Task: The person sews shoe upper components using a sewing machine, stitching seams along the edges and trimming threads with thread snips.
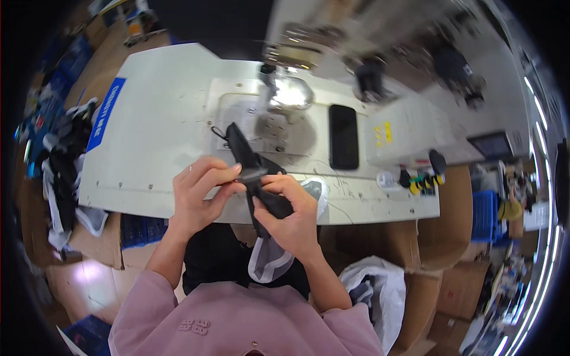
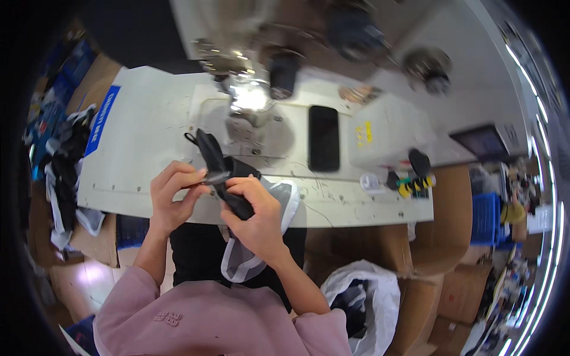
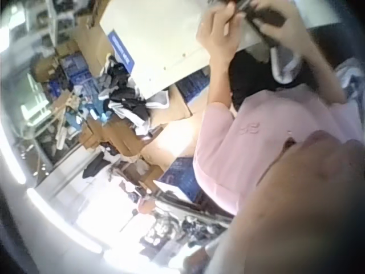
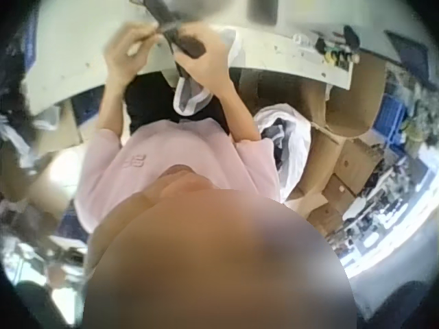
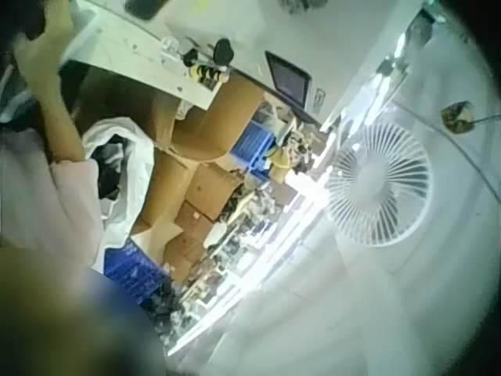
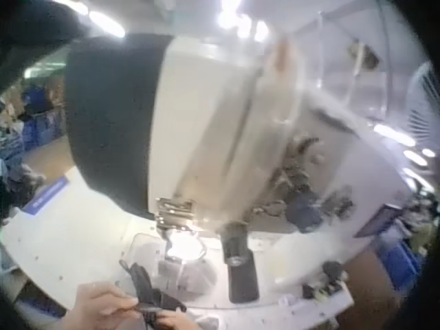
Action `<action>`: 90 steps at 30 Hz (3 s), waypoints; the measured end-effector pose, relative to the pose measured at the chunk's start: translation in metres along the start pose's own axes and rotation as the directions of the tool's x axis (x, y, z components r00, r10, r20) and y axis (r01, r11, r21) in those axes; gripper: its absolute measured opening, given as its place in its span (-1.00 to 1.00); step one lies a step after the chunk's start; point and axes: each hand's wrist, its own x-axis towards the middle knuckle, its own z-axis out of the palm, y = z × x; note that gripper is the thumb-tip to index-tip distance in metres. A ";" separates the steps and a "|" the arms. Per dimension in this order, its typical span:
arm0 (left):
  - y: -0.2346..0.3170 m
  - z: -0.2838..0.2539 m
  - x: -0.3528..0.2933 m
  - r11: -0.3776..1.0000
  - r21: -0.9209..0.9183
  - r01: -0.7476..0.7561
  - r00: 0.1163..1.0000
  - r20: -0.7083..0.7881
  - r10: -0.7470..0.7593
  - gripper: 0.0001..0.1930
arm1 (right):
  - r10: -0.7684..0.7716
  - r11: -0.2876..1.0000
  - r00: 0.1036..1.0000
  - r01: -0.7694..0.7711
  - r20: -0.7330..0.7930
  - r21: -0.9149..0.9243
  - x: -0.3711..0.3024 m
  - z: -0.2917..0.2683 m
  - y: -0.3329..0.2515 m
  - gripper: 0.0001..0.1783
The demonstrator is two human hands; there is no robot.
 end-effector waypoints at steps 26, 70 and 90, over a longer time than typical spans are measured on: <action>-0.085 -0.076 -0.037 0.754 0.521 0.399 0.901 -0.374 -0.219 -0.58 | 0.081 0.783 0.987 -0.148 -0.136 -0.605 -0.090 -0.066 0.030 -0.78; 0.005 -0.152 0.019 0.979 -0.037 0.202 0.978 -0.043 -0.204 -0.42 | -0.061 0.981 0.997 0.067 -0.036 0.181 0.041 0.044 -0.063 -0.59; -0.019 -0.064 0.086 0.993 0.090 -0.071 0.929 0.368 0.033 -0.30 | -0.027 0.976 0.995 0.006 0.091 0.220 0.050 -0.037 -0.045 -0.74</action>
